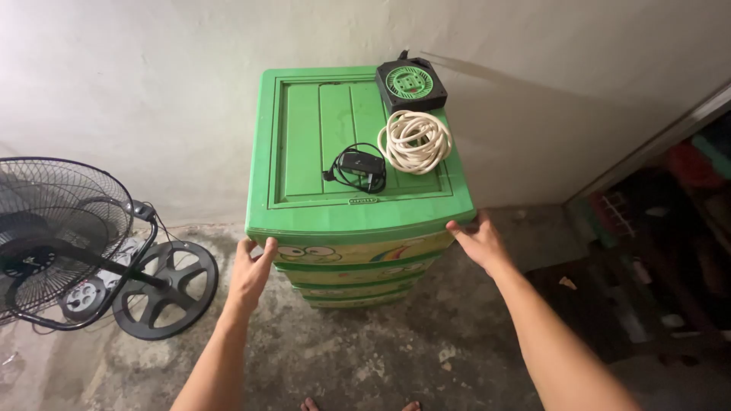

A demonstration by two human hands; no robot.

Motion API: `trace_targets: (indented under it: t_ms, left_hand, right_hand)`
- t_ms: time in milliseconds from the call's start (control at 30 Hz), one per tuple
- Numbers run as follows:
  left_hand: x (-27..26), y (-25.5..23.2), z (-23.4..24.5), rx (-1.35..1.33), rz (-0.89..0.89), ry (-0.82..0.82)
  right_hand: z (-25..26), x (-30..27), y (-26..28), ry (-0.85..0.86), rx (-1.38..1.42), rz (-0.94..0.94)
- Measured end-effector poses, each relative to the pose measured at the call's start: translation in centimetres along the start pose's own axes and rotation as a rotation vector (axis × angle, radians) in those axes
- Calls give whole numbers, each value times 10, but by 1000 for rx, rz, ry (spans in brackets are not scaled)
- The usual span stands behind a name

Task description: Organizing clothes and small electronic objects in a plastic drawer unit.

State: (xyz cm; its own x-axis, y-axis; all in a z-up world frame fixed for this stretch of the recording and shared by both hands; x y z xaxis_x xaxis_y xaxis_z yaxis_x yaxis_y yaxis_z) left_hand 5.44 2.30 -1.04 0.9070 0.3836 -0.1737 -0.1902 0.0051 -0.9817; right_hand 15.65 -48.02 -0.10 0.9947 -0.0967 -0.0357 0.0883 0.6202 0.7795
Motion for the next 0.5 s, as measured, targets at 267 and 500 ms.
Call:
trace_targets:
  t_ms: [267,500]
  left_hand:
    - [6,2,-4,-82,-150,116]
    - [-1,6,-4,112,-201,-105]
  right_hand:
    - [10,3,4,-30,-244,51]
    - [-6,6,-15,-63,143,198]
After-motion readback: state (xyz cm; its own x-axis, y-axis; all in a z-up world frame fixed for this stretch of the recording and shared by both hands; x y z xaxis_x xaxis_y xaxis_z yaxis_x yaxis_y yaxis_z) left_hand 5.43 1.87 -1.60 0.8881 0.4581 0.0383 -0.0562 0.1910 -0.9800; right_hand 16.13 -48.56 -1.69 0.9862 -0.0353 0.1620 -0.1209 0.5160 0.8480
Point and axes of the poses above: each hand's wrist, its own x-axis towards the middle knuckle, its own z-axis out of the back of the hand, y = z × x, the point moved 6 cm from there along x, towards the middle knuckle, and after that the axes turned 4 degrees about -x, right-handed, at the moved point
